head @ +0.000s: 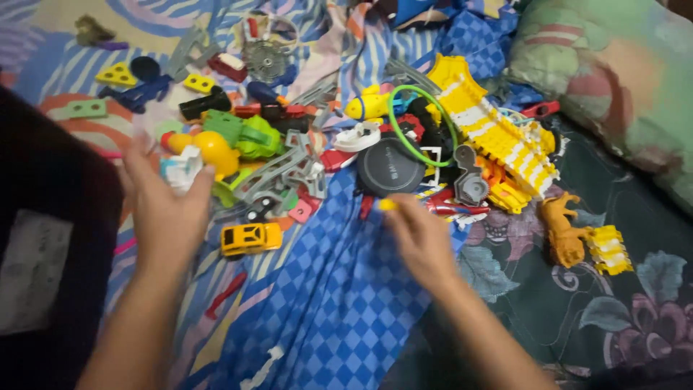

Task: Assembling a yellow and white toy track while organizing toys on a bed.

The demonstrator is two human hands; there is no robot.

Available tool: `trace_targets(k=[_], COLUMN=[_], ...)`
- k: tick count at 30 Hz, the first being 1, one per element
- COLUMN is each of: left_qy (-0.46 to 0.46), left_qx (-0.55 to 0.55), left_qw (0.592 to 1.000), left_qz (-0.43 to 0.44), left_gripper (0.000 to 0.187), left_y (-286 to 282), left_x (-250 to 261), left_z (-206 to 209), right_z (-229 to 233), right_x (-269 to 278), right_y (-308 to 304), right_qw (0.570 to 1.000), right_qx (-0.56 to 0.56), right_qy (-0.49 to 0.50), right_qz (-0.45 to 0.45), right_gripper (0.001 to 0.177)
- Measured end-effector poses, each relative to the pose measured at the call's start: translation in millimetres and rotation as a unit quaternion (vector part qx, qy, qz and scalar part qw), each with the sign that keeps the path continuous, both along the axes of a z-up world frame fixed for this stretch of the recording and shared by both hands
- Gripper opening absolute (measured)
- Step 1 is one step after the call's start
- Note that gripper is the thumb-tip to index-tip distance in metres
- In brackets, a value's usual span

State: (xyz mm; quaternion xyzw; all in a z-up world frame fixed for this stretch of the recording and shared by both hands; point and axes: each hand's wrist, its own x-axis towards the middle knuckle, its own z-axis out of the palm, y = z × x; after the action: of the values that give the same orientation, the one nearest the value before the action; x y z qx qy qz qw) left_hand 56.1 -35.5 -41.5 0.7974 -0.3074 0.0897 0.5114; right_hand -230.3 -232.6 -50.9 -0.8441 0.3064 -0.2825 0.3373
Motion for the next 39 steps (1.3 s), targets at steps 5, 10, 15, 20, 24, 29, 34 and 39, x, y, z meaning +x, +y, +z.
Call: trace_targets(k=[5,10,15,20,24,29,34,39], left_qy=[-0.250,-0.060,-0.205,-0.242,-0.146,-0.066,-0.271,-0.186], left_qx=[0.108,0.005,0.035,0.174,0.480,0.637,0.095,0.113], left_qw=[0.961,0.981,0.921,0.908,0.833,0.761,0.927,0.949], left_qz=[0.050,-0.185,-0.330,-0.294,-0.231,-0.101,-0.241,-0.229], left_gripper=[0.090,0.038,0.038,0.041,0.033,0.050,0.076,0.033], left_y=[-56.9,-146.8,-221.4,-207.0,-197.3,-208.0,-246.9,-373.2], left_x=[-31.5,-94.0,-168.5,-137.7,-105.8,-88.0,-123.9,-132.2], left_z=[47.8,47.1,17.1,-6.0,33.9,75.6,58.0,-23.4], right_z=[21.0,16.4,-14.2,-8.3,-6.7,-14.0,-29.1,-18.5], right_x=[-60.5,-86.5,-57.9,-52.9,-59.6,-56.4,-64.8,-55.6], right_y=[-67.2,-168.7,-194.9,-172.1,-179.4,-183.2,-190.4,-185.2], right_qw=[0.990,0.945,0.930,0.950,0.952,0.951,0.949,0.952], right_qx=[-0.035,-0.008,-0.049,-0.081,-0.123,-0.133,-0.055,-0.066], right_qy=[-0.047,-0.289,-0.316,-0.223,-0.143,-0.138,-0.166,-0.177], right_qz=[-0.127,-0.152,-0.179,-0.203,-0.242,-0.244,-0.263,-0.240], right_gripper=[0.015,0.006,0.016,0.035,0.036,0.032,0.027,0.028])
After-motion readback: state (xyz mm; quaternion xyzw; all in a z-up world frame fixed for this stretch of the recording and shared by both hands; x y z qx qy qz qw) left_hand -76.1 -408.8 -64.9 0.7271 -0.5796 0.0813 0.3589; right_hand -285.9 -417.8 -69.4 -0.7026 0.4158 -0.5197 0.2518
